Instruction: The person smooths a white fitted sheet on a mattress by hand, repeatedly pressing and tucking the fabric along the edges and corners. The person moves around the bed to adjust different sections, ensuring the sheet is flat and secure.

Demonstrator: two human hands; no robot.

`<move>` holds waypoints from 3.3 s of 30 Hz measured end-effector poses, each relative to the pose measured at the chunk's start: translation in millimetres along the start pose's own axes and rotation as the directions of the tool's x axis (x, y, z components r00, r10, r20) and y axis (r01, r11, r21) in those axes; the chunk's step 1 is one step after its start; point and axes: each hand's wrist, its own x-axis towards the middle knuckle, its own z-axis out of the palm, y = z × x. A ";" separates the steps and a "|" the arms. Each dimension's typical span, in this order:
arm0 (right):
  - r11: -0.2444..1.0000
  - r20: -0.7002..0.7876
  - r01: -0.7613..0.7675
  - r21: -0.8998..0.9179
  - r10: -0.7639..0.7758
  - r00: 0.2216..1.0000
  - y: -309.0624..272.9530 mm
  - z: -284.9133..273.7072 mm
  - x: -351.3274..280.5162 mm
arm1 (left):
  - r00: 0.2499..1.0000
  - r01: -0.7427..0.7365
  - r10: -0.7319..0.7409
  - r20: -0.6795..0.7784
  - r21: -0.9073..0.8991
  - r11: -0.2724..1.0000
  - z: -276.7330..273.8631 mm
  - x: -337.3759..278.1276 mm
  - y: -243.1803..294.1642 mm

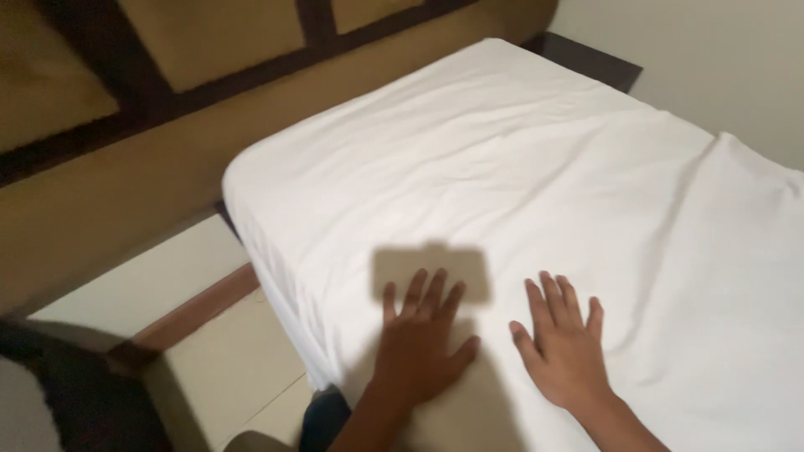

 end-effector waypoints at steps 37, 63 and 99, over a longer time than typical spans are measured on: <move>0.904 0.201 -0.216 0.370 0.149 0.968 -33.5 -98.3 8.5 | 0.946 0.151 -0.149 0.288 0.013 0.988 -147.9 0.6 19.9; 0.891 0.139 -0.337 0.304 0.308 0.941 -61.9 -467.5 -75.8 | 0.958 0.073 -0.052 0.282 -0.064 0.995 -417.1 -10.2 238.3; 0.715 0.118 -0.659 0.235 0.652 0.749 83.1 -645.7 -388.3 | 0.882 -0.167 0.241 0.404 -0.210 0.963 -324.9 -104.2 537.1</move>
